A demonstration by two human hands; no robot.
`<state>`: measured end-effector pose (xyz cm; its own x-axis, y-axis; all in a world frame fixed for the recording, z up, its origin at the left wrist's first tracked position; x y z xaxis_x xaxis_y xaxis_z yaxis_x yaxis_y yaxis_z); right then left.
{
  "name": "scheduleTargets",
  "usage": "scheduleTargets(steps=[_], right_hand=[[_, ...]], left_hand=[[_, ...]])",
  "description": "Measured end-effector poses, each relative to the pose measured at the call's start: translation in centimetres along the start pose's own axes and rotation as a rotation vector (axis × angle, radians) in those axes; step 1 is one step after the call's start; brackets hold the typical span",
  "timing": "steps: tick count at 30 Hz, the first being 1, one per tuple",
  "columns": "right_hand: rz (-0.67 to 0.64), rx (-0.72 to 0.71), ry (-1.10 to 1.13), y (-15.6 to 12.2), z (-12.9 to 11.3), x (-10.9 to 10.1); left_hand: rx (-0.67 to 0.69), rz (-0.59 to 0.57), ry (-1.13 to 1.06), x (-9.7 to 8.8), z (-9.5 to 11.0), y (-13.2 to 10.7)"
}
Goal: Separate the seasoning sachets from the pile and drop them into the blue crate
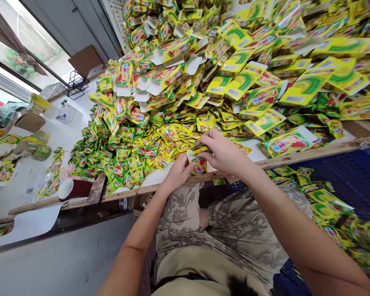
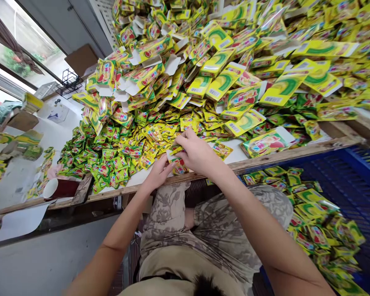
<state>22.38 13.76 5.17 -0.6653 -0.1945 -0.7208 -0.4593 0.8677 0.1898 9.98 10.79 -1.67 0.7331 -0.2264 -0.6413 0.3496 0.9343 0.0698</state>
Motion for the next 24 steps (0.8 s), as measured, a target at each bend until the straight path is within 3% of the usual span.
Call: scheduleTargets(steps=[4,8,13,24], right_hand=[[-0.202,0.12,-0.267,0.6,-1.0,0.1],[-0.325,0.127,-0.446,1.4,-2.4,0.3],[-0.351,0.051,-0.413,1.2,-2.6,0.8],[-0.355,0.096,-0.449,1.8,-3.0,0.4]], left_hand=[[-0.053,-0.001,-0.098,1.0,-0.5,0.1],[-0.068,0.036,-0.161,1.3,-0.8,0.2],[-0.09,0.057,-0.161,1.0,-1.1,-0.1],[-0.073,0.056,-0.081,0.9,-0.1,-0.2]])
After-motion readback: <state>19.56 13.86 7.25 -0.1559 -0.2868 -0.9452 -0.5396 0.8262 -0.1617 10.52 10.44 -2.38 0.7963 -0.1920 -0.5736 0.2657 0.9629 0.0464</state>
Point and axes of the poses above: each hand's wrist, its own y-axis towards the middle knuckle, its own x-axis out of the palm, z = x × y, the point moved 8 cm from there along y, towards the middle knuckle, and after that the axes turned 11 degrees about y, right-handed, at the moved point
